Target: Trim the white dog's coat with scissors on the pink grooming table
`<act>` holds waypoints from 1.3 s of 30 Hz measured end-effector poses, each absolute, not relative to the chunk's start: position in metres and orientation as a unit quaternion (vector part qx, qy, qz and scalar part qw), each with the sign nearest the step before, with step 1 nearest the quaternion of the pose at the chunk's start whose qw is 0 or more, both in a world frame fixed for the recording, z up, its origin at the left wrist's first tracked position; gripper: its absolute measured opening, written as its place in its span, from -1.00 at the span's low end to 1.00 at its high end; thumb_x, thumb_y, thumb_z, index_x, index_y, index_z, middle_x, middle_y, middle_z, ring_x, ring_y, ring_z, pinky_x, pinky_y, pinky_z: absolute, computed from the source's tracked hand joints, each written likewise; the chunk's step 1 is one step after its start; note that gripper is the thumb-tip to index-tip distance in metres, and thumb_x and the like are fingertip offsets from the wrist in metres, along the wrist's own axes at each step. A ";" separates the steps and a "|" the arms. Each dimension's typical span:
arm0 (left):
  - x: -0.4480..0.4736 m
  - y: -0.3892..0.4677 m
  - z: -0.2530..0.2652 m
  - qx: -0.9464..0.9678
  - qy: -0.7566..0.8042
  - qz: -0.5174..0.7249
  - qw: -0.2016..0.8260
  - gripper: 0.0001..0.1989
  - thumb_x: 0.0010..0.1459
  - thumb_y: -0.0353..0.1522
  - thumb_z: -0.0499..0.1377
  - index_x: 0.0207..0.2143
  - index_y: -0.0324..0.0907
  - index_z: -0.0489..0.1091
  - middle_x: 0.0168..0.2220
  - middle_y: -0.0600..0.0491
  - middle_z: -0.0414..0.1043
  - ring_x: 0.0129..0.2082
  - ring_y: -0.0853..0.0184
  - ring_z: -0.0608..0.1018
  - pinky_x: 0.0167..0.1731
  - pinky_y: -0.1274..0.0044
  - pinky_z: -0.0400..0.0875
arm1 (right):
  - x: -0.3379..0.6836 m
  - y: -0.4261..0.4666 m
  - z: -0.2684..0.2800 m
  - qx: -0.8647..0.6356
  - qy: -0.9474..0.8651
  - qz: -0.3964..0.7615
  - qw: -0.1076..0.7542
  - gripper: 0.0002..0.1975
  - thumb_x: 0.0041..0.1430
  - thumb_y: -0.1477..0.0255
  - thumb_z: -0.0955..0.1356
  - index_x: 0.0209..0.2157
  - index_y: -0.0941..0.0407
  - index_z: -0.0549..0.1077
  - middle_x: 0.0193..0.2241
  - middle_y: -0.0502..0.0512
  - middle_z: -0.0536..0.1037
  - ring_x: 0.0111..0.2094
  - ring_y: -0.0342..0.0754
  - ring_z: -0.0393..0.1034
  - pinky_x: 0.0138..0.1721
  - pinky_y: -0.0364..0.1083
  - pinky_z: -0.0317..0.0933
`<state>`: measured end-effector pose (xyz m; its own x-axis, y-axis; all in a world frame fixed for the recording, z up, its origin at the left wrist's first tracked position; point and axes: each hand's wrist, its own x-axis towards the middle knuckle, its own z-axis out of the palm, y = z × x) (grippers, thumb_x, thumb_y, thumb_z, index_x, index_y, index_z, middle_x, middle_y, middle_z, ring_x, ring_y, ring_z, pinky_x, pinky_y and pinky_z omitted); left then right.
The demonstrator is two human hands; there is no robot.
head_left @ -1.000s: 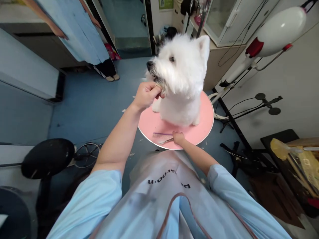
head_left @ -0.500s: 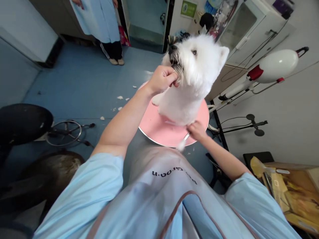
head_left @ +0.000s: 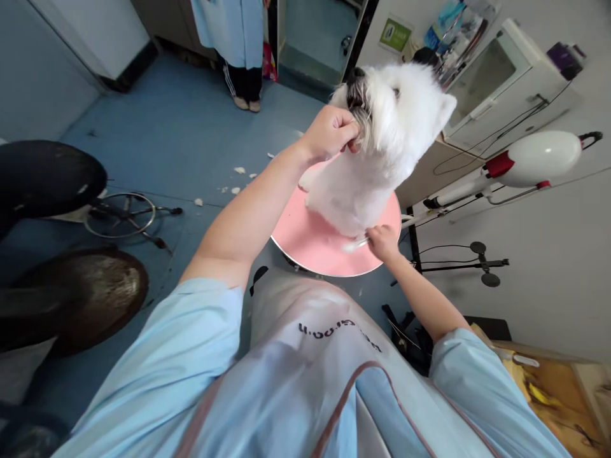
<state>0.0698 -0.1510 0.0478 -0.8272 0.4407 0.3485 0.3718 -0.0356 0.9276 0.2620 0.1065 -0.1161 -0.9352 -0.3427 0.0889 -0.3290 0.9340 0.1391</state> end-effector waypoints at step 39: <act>0.055 -0.170 0.039 0.463 0.614 0.623 0.140 -0.68 0.23 -0.33 0.19 -0.59 -0.23 0.41 -0.57 0.03 0.48 -0.57 0.47 0.38 -0.53 0.54 0.28 | 0.304 -0.116 -0.218 -0.398 -0.765 0.499 0.088 -0.77 0.18 0.34 0.28 -0.14 0.11 0.33 -0.29 0.10 0.58 -0.30 -0.03 0.51 -0.24 -0.10 0.33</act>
